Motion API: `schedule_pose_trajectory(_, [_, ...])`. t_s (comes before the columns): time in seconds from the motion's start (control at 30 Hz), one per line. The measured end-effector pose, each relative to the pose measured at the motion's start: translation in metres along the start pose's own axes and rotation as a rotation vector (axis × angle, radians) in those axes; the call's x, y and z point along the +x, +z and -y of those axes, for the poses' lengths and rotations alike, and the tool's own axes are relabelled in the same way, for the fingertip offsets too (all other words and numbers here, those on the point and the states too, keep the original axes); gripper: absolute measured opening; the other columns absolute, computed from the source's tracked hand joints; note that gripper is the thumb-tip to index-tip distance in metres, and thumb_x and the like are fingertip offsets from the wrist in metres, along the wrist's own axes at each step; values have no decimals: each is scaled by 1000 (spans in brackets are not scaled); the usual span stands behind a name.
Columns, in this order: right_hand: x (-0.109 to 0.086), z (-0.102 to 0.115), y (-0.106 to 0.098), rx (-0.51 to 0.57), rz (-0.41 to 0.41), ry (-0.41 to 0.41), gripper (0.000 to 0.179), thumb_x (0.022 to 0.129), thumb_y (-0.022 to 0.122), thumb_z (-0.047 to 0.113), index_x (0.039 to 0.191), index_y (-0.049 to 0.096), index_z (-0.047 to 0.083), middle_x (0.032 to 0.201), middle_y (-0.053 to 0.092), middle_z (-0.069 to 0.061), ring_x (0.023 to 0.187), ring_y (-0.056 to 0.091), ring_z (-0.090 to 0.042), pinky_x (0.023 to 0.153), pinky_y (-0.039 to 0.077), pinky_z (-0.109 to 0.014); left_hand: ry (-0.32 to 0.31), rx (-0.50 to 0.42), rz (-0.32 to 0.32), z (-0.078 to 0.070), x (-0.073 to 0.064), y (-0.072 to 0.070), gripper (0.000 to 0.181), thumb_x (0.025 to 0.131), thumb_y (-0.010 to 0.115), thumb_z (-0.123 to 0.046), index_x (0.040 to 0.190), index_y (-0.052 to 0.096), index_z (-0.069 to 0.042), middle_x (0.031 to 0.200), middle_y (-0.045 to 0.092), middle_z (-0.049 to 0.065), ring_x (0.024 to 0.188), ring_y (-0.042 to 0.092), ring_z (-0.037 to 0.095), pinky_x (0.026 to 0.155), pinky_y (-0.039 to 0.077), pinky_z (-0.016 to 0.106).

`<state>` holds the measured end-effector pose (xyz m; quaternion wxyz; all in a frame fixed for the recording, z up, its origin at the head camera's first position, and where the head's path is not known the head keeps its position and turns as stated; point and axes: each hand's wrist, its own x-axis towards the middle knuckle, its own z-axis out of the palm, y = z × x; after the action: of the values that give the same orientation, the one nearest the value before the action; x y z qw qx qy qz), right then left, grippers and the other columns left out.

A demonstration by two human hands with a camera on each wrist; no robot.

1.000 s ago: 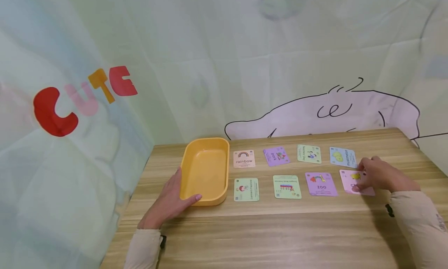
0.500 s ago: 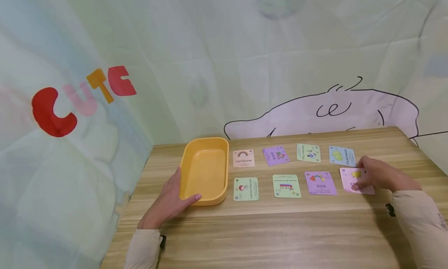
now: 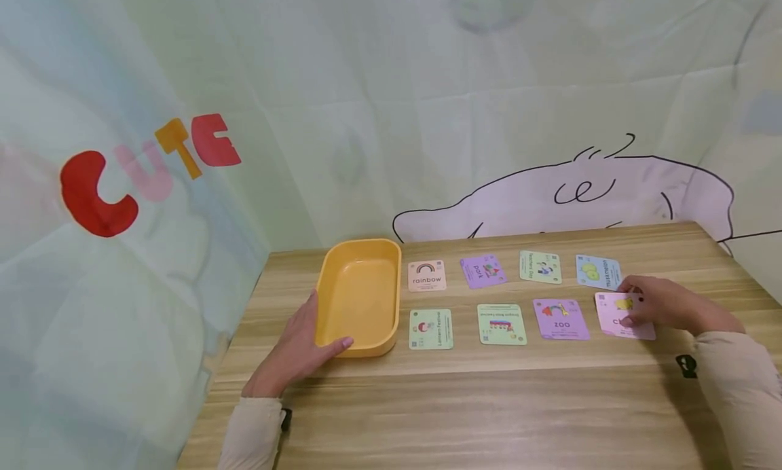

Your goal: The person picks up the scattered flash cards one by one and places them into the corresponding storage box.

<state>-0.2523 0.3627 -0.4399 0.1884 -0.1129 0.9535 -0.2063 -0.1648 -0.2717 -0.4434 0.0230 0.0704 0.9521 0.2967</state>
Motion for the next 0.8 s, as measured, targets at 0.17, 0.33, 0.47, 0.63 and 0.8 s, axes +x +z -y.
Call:
schedule_pose_trajectory(0.17, [1, 1, -1, 20, 37, -7, 53, 81, 85, 27, 118, 60, 0, 107, 59, -18, 96, 52, -34, 81, 44, -51, 18, -7, -10, 2, 0, 1, 118, 86, 70, -63, 163, 0, -8, 166, 18, 19, 149, 23, 41, 116, 23, 64])
schedule_pose_trajectory(0.33, [-1, 3, -2, 55, 55, -22, 46, 84, 82, 20, 118, 59, -1, 107, 59, -16, 96, 52, -33, 81, 43, -48, 20, -1, -13, 2, 0, 1, 117, 86, 70, -62, 163, 1, -8, 166, 20, 19, 147, 25, 41, 116, 24, 64])
schedule_pose_trajectory(0.47, [-2, 3, -2, 61, 58, -22, 43, 85, 80, 16, 119, 59, -2, 107, 60, -15, 96, 52, -32, 81, 43, -46, 14, -4, -10, 1, 0, 0, 117, 86, 70, -62, 163, 1, -9, 166, 19, 19, 147, 24, 41, 116, 24, 64])
schedule_pose_trajectory(0.63, [-1, 1, -3, 59, 53, -31, 45, 85, 80, 15, 120, 59, -5, 108, 60, -15, 97, 52, -33, 82, 44, -46, -12, 8, 3, 0, 1, 0, 119, 87, 68, -65, 163, -2, -6, 167, 13, 21, 149, 20, 43, 117, 22, 64])
schedule_pose_trajectory(0.8, [-2, -1, -3, 67, 62, -23, 53, 83, 83, 20, 120, 57, -10, 107, 61, -16, 97, 52, -33, 83, 43, -47, -37, 7, 11, 0, 1, 1, 120, 86, 70, -63, 163, -4, -8, 168, 13, 19, 149, 20, 41, 117, 23, 65])
